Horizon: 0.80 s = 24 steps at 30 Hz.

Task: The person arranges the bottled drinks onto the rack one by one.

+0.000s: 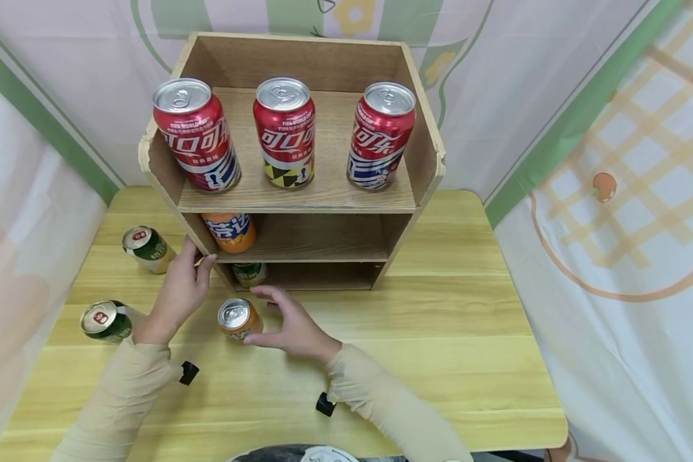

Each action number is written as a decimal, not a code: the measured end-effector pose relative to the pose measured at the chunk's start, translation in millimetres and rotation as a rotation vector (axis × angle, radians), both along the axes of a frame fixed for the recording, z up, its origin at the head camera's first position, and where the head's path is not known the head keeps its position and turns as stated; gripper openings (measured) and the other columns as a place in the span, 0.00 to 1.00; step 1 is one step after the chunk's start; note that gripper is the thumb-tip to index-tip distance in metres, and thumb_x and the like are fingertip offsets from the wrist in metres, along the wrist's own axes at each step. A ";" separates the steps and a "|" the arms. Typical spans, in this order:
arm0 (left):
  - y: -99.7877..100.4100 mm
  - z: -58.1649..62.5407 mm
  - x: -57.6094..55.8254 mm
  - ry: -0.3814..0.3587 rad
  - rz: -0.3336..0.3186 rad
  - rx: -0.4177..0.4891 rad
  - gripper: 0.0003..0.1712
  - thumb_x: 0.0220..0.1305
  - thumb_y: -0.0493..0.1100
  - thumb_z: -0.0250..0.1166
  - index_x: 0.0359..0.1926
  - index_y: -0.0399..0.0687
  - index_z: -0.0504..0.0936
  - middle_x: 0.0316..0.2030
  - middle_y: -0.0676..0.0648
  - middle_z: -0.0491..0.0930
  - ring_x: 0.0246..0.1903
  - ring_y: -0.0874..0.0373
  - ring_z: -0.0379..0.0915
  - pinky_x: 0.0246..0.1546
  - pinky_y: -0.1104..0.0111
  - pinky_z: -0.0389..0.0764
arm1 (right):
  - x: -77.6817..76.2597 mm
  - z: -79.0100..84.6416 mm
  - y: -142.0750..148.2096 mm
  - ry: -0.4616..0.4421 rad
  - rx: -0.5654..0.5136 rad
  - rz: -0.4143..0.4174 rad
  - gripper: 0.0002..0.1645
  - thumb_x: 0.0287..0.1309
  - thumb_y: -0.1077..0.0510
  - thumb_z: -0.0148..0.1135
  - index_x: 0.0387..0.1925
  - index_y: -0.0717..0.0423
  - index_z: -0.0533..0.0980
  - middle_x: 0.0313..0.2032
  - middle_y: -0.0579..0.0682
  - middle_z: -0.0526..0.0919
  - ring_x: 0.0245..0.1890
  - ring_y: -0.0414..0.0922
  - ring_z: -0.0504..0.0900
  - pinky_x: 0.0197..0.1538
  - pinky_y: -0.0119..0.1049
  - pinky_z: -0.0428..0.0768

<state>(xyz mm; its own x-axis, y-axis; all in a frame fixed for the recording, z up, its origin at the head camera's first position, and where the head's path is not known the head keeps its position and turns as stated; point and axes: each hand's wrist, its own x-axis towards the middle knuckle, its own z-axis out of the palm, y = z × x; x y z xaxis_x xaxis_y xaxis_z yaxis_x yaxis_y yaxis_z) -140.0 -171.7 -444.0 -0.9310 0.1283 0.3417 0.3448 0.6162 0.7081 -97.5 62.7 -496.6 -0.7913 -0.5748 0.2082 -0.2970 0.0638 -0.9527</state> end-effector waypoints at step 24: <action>0.1 1.4 1.5 0.001 -0.010 0.009 0.28 0.76 0.31 0.54 0.72 0.34 0.60 0.59 0.25 0.75 0.55 0.30 0.76 0.52 0.43 0.83 | -3.9 -34.5 -48.0 -0.068 0.074 -0.065 0.49 0.52 0.65 0.78 0.72 0.63 0.64 0.68 0.62 0.71 0.68 0.50 0.71 0.72 0.40 0.69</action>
